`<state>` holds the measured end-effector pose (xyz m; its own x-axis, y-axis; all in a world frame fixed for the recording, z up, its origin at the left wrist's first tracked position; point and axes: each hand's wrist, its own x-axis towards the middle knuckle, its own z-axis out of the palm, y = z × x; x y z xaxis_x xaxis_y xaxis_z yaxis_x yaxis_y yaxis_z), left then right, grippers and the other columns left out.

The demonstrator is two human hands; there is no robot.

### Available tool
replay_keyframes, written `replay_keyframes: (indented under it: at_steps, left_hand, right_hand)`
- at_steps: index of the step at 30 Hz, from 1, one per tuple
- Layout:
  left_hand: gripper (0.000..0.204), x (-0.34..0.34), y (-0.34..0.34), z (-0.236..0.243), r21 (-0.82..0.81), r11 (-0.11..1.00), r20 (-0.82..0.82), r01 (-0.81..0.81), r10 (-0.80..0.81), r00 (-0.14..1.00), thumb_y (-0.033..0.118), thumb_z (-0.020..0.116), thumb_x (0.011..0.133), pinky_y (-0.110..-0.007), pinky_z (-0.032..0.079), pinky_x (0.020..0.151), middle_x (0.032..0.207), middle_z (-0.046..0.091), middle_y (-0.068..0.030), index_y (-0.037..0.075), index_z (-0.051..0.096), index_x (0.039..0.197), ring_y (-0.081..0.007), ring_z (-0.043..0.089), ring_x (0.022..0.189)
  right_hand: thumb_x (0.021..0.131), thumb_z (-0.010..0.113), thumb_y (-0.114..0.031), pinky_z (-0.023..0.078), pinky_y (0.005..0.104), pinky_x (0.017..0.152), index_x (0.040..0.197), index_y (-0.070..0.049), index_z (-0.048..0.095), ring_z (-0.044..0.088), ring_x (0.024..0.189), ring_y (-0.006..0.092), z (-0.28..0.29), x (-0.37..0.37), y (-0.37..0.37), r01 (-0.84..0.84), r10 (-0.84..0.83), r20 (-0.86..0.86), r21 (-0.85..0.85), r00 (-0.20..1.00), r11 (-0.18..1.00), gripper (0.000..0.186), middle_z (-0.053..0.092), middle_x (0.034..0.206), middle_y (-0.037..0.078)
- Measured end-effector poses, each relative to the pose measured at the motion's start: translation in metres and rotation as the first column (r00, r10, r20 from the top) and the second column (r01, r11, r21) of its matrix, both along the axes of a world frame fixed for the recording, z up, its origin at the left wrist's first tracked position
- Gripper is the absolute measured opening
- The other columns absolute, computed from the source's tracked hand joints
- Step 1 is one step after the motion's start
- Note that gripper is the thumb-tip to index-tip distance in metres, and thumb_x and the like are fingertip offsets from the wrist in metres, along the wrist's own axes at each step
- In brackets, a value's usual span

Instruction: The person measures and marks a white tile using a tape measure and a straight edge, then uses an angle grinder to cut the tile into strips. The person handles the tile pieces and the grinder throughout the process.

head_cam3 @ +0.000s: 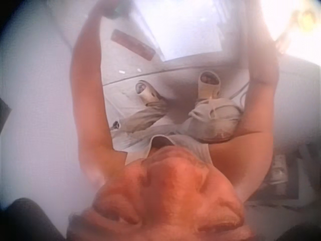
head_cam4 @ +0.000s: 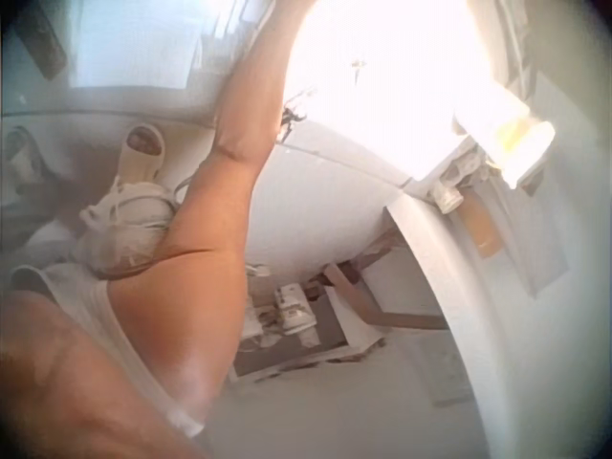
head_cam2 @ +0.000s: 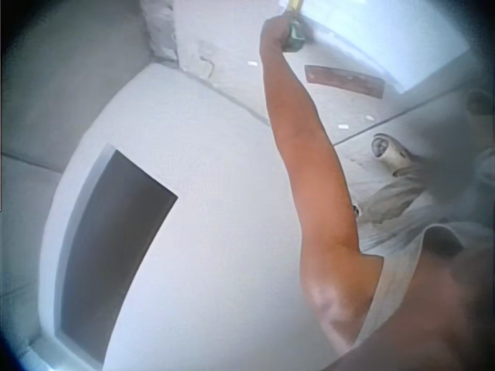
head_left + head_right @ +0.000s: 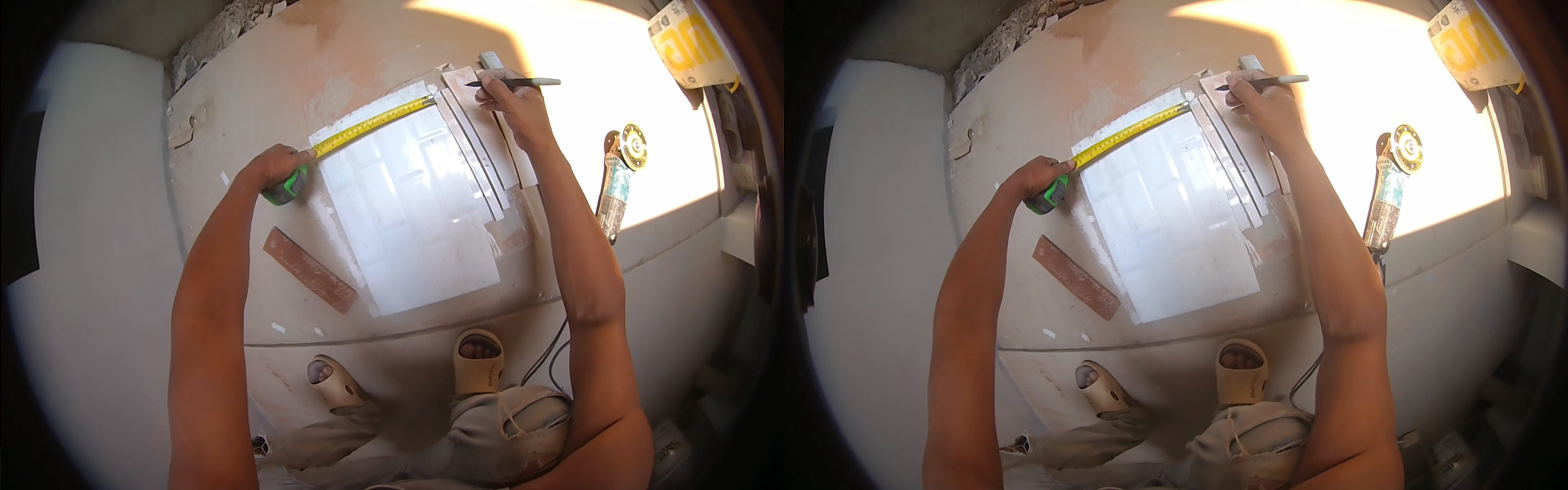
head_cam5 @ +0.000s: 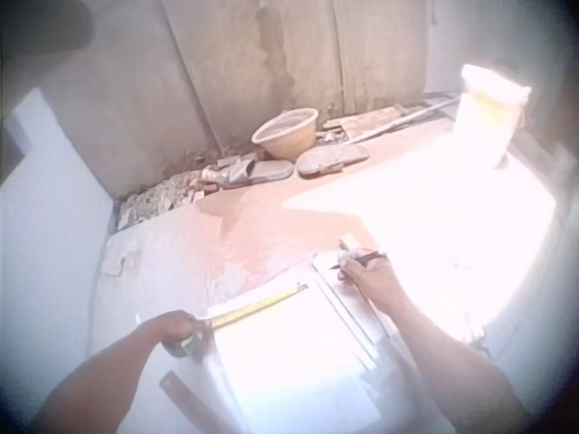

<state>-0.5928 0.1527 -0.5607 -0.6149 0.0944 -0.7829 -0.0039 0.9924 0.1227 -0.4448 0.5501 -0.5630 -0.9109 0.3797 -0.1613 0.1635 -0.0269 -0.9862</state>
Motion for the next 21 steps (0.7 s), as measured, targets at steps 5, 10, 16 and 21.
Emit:
replay_keyframes:
  at_steps: [5,10,16,21]
  left_hand:
    - [0.074,0.006,0.017,0.008,-0.033,0.999,-0.055,0.017,-0.018,0.998,0.060,0.056,0.086,-0.042,0.050,0.087,0.111,0.068,-0.0224,-0.006,0.064,0.120,-0.0315,0.066,0.098]
    - [0.072,0.013,0.018,0.006,-0.039,0.999,-0.038,0.015,-0.017,0.999,0.059,0.055,0.087,-0.041,0.050,0.088,0.111,0.068,-0.0223,-0.005,0.065,0.119,-0.0312,0.066,0.099]
    - [0.071,0.014,0.015,-0.001,-0.053,0.998,-0.049,0.021,-0.024,0.999,0.057,0.053,0.089,-0.042,0.049,0.090,0.114,0.067,-0.0233,-0.006,0.064,0.121,-0.0317,0.066,0.101]
    - [0.073,0.013,0.011,-0.002,-0.031,0.999,-0.035,0.027,-0.028,0.999,0.058,0.053,0.089,-0.043,0.050,0.089,0.111,0.067,-0.0240,-0.007,0.064,0.120,-0.0323,0.066,0.099]
  right_hand:
    - [0.095,0.063,-0.032,0.052,0.0288,0.078,0.101,-0.001,0.067,0.064,0.083,0.0141,-0.019,-0.049,-0.007,-0.141,0.132,0.061,0.192,0.989,0.971,0.031,0.067,0.086,0.007]
    - [0.088,0.067,-0.035,0.051,0.0310,0.078,0.092,0.002,0.069,0.066,0.083,0.0197,-0.018,-0.070,-0.032,-0.317,0.200,0.334,0.344,0.921,0.884,0.037,0.071,0.090,0.013]
    - [0.088,0.060,-0.041,0.050,0.0358,0.083,0.094,0.000,0.070,0.067,0.085,0.0273,-0.024,-0.072,-0.041,-0.356,0.297,0.197,0.581,0.934,0.732,0.042,0.071,0.092,0.017]
    - [0.085,0.057,-0.041,0.049,0.0365,0.089,0.093,-0.001,0.071,0.065,0.092,0.0319,-0.012,-0.068,-0.047,-0.418,0.312,0.279,0.558,0.908,0.717,0.044,0.069,0.098,0.022]
